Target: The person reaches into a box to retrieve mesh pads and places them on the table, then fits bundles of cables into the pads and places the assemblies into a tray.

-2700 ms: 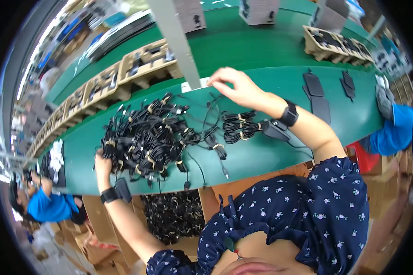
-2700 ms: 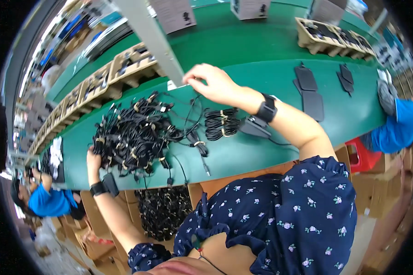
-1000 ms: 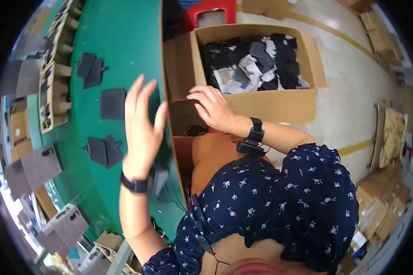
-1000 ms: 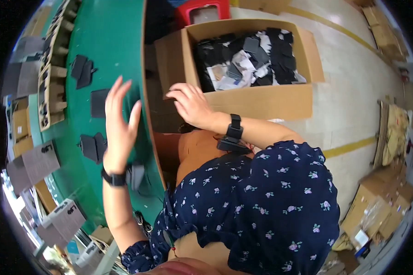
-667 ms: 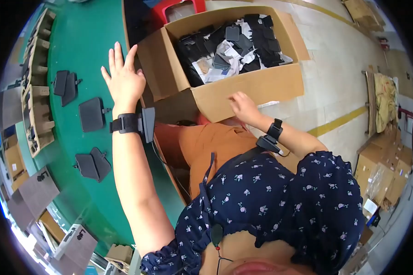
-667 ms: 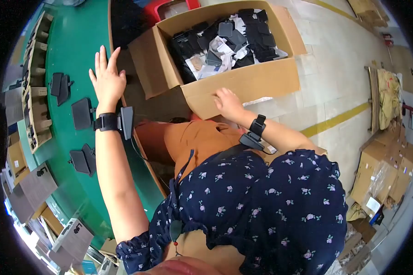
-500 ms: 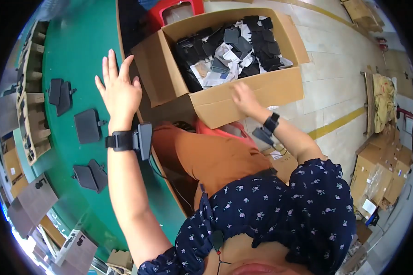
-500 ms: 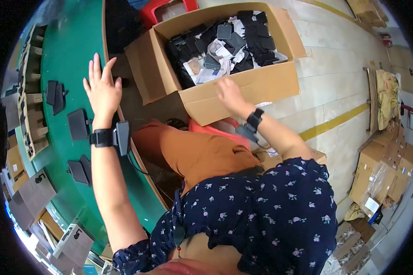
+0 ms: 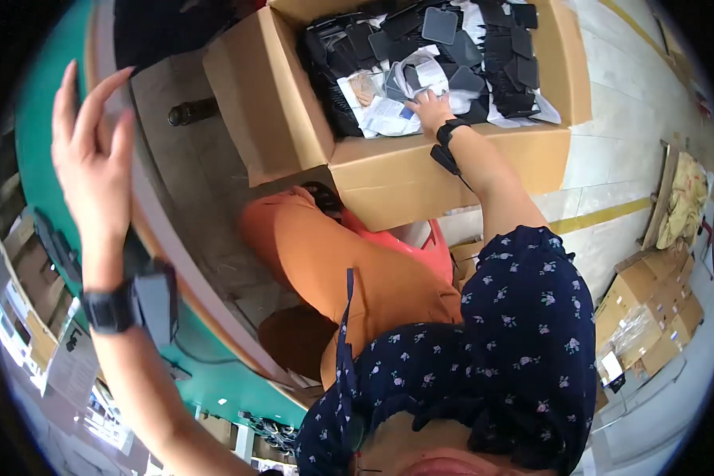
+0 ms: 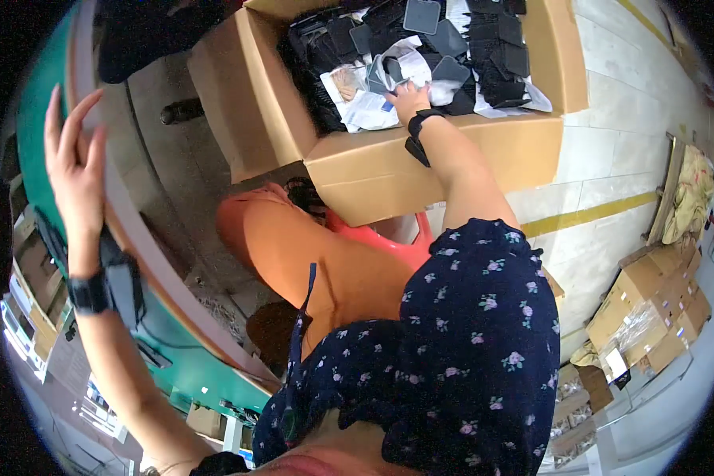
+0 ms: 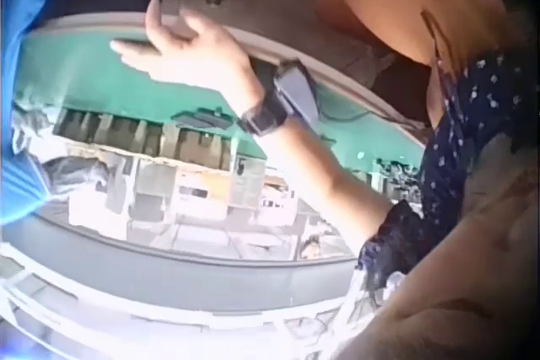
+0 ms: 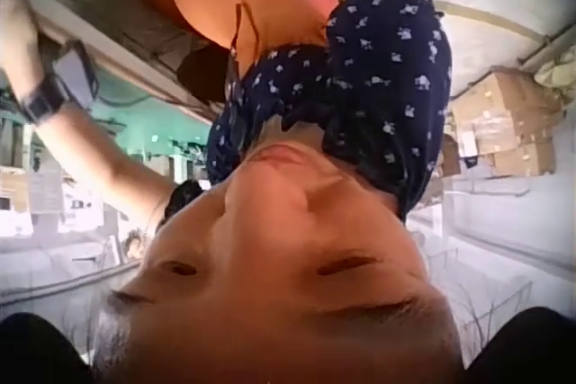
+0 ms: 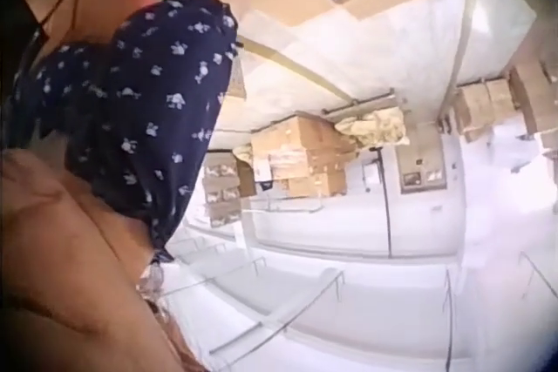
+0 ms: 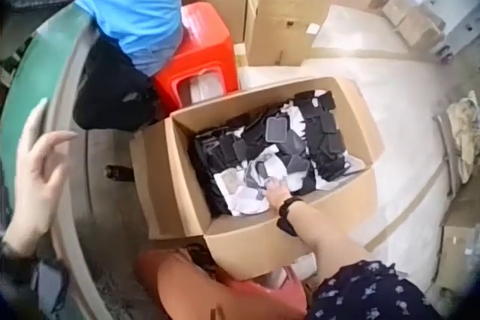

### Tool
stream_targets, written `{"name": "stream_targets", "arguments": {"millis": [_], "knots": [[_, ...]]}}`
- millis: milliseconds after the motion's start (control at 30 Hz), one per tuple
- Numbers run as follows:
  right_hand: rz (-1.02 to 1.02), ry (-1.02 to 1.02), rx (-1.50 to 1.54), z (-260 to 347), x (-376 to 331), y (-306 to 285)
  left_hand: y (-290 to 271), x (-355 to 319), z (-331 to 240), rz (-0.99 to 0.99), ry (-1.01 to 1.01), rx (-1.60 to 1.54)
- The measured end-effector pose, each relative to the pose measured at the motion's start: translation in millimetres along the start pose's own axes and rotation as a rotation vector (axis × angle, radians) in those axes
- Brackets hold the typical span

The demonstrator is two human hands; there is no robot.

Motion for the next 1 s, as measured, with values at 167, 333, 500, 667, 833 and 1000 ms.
{"name": "stream_targets", "arguments": {"millis": [167,333,500,667,833,1000], "knots": [[0.253,-0.237,0.033,6.6,42.4,33.3,3.6,3.9,-8.5,0.127,-0.016,-0.052],[-0.244,-0.767,-0.276,71.0,60.9,4.3,2.7,4.7,-11.5,0.156,-0.071,-0.013],[-0.108,-0.708,-0.513,86.1,101.8,12.0,5.9,4.9,-8.1,0.211,-0.18,0.01],[0.094,-0.584,-0.598,66.2,149.0,12.9,6.1,9.2,-11.9,0.221,-0.251,-0.024],[-0.325,-0.693,-0.629,84.4,145.5,34.5,4.1,4.0,-3.8,0.264,-0.225,0.059],[-0.68,-0.061,-0.434,-60.4,128.6,91.8,2.3,13.2,-12.3,0.204,-0.249,-0.049]]}}
Point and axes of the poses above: each hand's wrist, its own x-axis towards the middle knuckle, its own y-axis out of the palm, z = x × y, the point moved 6 cm from there along x, towards the middle knuckle, and after that the axes turned 14 degrees about -y, right-handed, at the moved point
